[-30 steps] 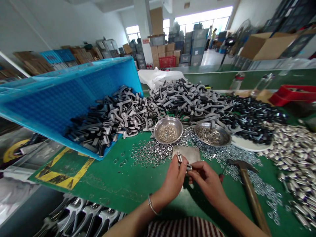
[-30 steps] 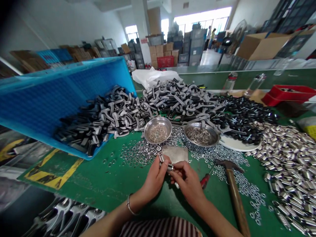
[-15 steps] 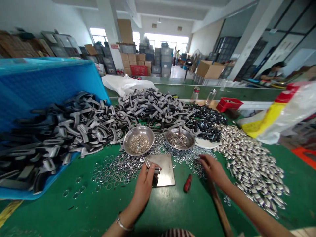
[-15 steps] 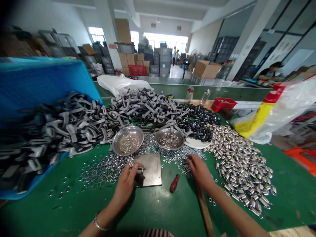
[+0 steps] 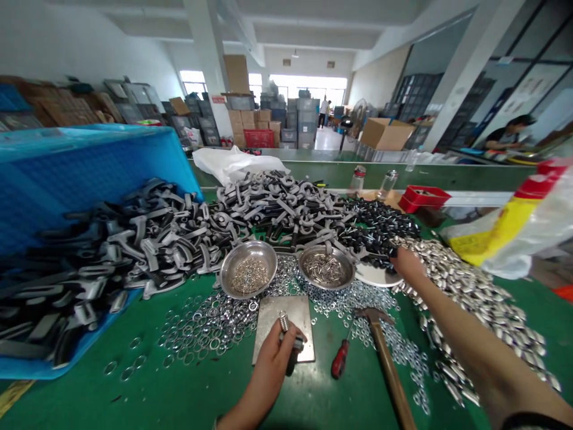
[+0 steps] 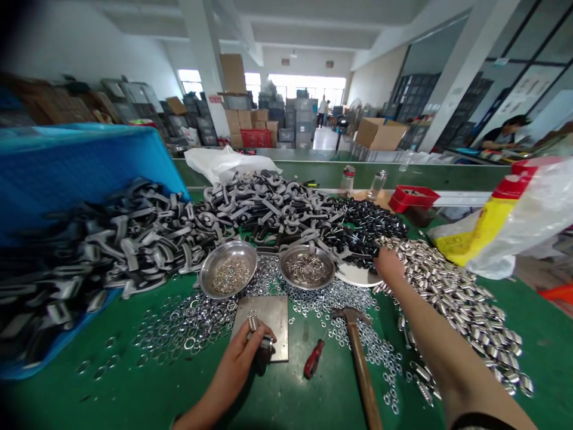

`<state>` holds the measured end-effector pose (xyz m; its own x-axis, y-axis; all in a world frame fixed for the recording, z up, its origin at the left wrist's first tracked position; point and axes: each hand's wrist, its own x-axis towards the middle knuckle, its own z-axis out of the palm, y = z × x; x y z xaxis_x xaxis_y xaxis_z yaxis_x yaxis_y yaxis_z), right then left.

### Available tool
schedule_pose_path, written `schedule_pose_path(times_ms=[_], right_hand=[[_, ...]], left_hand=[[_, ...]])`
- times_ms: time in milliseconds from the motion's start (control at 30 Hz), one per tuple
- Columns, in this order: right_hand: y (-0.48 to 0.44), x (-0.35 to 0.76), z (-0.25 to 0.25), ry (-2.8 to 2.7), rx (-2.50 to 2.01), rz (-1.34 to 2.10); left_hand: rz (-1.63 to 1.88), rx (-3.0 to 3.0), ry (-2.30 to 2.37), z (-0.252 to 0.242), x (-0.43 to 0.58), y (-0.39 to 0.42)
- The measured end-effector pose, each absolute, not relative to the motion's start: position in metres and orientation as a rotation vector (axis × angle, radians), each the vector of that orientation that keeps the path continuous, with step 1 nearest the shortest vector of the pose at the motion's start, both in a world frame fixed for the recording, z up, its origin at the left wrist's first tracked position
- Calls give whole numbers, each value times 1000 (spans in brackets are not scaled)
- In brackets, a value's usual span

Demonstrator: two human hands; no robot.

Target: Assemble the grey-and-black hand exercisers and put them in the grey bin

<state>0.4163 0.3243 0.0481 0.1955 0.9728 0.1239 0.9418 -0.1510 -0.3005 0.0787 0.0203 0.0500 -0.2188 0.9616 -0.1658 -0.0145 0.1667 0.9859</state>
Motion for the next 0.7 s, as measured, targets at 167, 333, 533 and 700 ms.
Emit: schedule_pose_path(times_ms=[167, 333, 533, 700], right_hand=[[284, 410, 69, -1803, -2005, 238], [160, 338, 68, -1907, -1594, 690], [59, 234, 66, -1633, -1187, 1208], [49, 220, 57, -1919, -1094, 1130]], left_hand=[[1342, 810, 1431, 44, 68, 28], [1504, 709, 1302, 40, 68, 33], [1429, 849, 1344, 52, 67, 20], [1434, 957, 1389, 59, 57, 7]])
